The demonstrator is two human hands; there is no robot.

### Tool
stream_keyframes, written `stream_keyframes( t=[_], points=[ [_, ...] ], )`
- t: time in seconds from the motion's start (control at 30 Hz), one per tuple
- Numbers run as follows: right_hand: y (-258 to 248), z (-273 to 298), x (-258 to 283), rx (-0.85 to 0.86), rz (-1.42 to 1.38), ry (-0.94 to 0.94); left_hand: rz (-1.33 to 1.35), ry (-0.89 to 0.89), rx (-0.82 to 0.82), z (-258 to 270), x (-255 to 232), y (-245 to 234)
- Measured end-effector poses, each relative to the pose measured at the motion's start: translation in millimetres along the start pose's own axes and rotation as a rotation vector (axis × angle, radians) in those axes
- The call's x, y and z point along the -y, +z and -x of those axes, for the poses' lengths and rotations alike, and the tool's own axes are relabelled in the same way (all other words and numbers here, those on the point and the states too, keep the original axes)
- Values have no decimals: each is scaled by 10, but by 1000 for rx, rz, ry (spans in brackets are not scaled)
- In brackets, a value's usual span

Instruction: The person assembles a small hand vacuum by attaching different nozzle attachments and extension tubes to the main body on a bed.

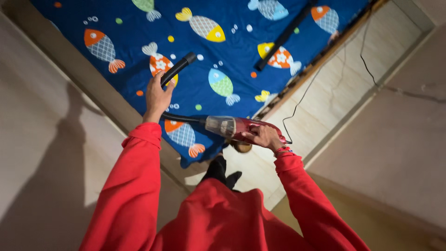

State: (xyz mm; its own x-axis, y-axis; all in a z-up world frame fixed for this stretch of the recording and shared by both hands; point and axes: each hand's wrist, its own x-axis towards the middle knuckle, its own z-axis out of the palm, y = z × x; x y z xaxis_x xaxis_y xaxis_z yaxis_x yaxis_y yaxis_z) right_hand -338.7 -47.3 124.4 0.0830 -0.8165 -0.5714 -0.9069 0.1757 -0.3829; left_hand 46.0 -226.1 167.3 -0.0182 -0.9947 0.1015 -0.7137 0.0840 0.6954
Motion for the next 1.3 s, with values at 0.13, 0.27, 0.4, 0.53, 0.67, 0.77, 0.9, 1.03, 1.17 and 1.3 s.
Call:
stream_keyframes(
  t=[0.13, 0.27, 0.4, 0.53, 0.67, 0.77, 0.9, 1.03, 1.17, 1.3],
  points=[
    [-149, -688, 194, -38, 12, -119, -330, 172, -179, -245, 62, 110],
    [-10, -1255, 250, -79, 10, -376, -90, 131, -12, -43, 11, 329],
    [5, -1283, 312, -163, 81, -162, -65, 109, 133, 385, -99, 696],
    [-405, -980, 202, -320, 109, -261, -271, 179, 273, 635, -484, 987],
    [-688, -655, -298, -419, 31, -163, -220, 230, 350, 792, -1029, 1385],
    [-818, -419, -889, -424, -44, -74, -170, 301, 363, 853, -1425, 1753],
    [-966, -242, -1811, -472, -92, -25, -162, 335, 393, 847, -1993, 2329],
    [-1317, -46, -2710, -496, -76, 45, -197, 322, 406, 775, -2745, 2898],
    [-1566, 186, -3391, -570, -134, 95, -153, 362, 457, 723, -3428, 3409],
    [-1851, 294, -3994, -629, -194, 154, -154, 446, 499, 616, -3977, 3939]
  ],
)
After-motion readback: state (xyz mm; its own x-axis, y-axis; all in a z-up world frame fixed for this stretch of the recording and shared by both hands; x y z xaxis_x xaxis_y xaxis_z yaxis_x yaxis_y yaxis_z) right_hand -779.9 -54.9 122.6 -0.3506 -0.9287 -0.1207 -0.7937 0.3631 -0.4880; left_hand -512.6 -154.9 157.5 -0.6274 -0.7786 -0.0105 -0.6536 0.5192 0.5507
